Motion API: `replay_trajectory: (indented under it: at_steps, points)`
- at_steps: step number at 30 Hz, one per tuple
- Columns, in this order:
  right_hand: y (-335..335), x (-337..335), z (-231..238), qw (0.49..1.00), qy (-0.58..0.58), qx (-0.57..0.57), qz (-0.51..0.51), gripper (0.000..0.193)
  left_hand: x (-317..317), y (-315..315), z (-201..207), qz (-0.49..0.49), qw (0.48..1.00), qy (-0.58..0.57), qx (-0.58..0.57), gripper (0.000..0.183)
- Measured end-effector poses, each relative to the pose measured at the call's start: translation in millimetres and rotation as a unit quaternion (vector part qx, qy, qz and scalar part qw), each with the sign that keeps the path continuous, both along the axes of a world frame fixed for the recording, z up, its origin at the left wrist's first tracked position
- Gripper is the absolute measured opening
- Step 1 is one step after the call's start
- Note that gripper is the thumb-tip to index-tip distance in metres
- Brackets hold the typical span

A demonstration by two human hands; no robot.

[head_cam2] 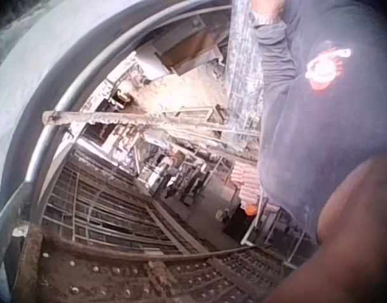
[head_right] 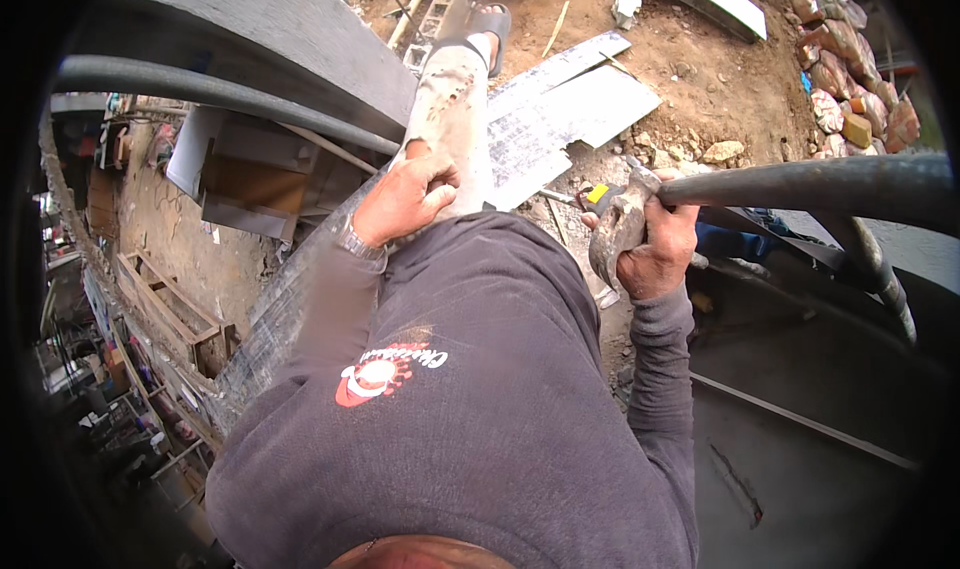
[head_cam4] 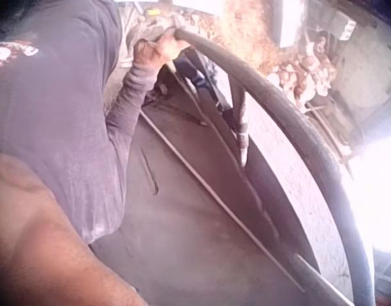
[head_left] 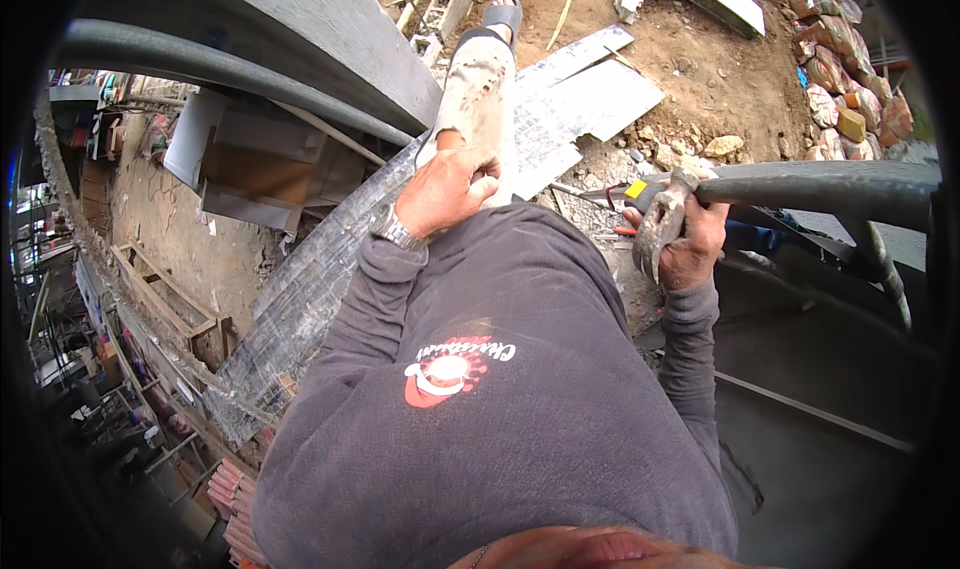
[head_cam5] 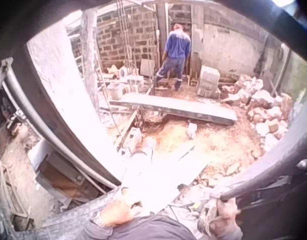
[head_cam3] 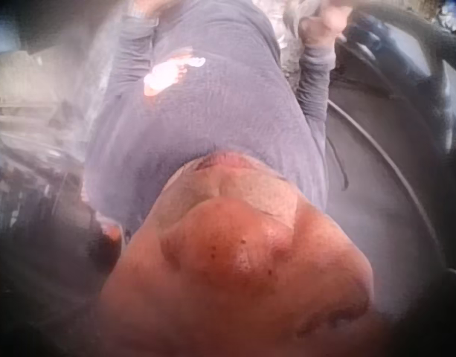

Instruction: The person hammers a long metal rod onto a wooden plank using a hammer. They repeatedly position the rod, strike it, and adjust its placement on the plank. The person also picks up and moves the plank and rod during the process.

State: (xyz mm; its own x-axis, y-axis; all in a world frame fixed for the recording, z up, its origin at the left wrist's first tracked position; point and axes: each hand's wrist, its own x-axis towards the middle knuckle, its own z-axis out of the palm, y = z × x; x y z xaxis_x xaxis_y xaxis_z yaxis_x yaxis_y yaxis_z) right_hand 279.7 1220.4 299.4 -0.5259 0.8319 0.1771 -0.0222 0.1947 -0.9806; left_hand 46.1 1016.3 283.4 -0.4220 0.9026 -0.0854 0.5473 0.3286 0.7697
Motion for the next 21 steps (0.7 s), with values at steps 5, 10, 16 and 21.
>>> replay_trajectory:
  at_steps: [5, 10, 16, 21]
  points:
    - [17, -1, -20, 0.869, -0.216, 0.444, 0.035, 0.046, -44, 42, -57, -0.069, 0.997, -0.018, -0.018, 0.012]
    - [11, -7, -22, 0.856, -0.242, 0.457, -0.006, 0.05, -108, 163, -132, -0.204, 0.977, -0.013, -0.052, 0.015]
    - [-1, -32, -23, 0.878, -0.288, 0.367, -0.107, 0.055, -215, 367, -263, -0.26, 0.953, 0.038, -0.149, 0.022]
    - [-47, -77, -27, 0.843, -0.355, 0.109, -0.39, 0.061, -342, 373, -364, -0.248, 0.917, 0.091, -0.299, 0.029]
